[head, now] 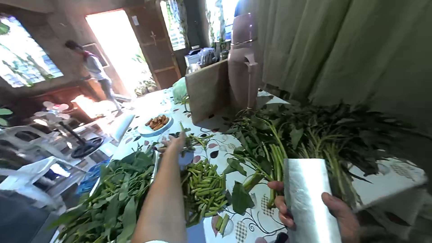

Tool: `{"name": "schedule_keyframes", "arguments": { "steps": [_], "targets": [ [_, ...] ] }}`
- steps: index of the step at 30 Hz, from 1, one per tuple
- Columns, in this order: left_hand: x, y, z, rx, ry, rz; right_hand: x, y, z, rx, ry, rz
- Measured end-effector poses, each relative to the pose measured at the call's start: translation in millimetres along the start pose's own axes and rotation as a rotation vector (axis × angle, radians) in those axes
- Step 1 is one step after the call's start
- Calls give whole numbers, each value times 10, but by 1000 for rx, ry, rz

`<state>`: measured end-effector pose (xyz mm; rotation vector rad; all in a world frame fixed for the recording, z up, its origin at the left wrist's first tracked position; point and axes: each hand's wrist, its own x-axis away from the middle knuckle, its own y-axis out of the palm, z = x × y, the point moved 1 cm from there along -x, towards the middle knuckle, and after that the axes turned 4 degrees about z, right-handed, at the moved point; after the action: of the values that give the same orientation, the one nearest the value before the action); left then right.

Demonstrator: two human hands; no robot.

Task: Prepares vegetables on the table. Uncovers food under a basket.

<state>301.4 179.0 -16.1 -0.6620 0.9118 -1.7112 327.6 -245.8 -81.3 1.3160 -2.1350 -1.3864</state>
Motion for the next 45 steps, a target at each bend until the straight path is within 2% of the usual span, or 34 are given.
{"name": "schedule_keyframes", "arguments": {
  "steps": [2, 5, 9, 12, 16, 22, 26, 32, 34, 38, 42, 45],
  "targets": [
    [143, -128, 179, 24, 30, -27, -9, -26, 3, -32, 9, -16],
    [557, -266, 628, 55, 362, -74, -18, -4, 4, -68, 30, 8],
    [1415, -150, 1169, 66, 836, -341, -10, -8, 10, -85, -8, -30],
    [2084, 52, 1415, -32, 1002, -468, -8, -16, 27, -146, -53, -96],
    [2578, 322, 1630, -151, 838, -544, -16, -68, 18, -231, -37, -217],
    [2469, 410, 1655, -177, 718, -557, 112, 93, -113, -332, -120, -318],
    [2185, 287, 1574, 197, 569, -556, 171, 258, -197, -351, -218, -308],
    [2072, -610, 1393, 861, 391, -480, 56, 364, -153, -299, -185, -70],
    [2050, -864, 1231, 939, 375, -428, -19, 401, -108, -277, -183, -69],
    [1999, -1206, 644, 911, 428, -369, -205, 628, -39, -178, -145, -228],
    [1940, -1371, -4, 907, 429, -320, -580, 1086, 80, 18, -71, -331],
    [1863, -1437, -403, 908, 477, -225, -903, 1487, 201, 243, -94, -320]
  ]
}}
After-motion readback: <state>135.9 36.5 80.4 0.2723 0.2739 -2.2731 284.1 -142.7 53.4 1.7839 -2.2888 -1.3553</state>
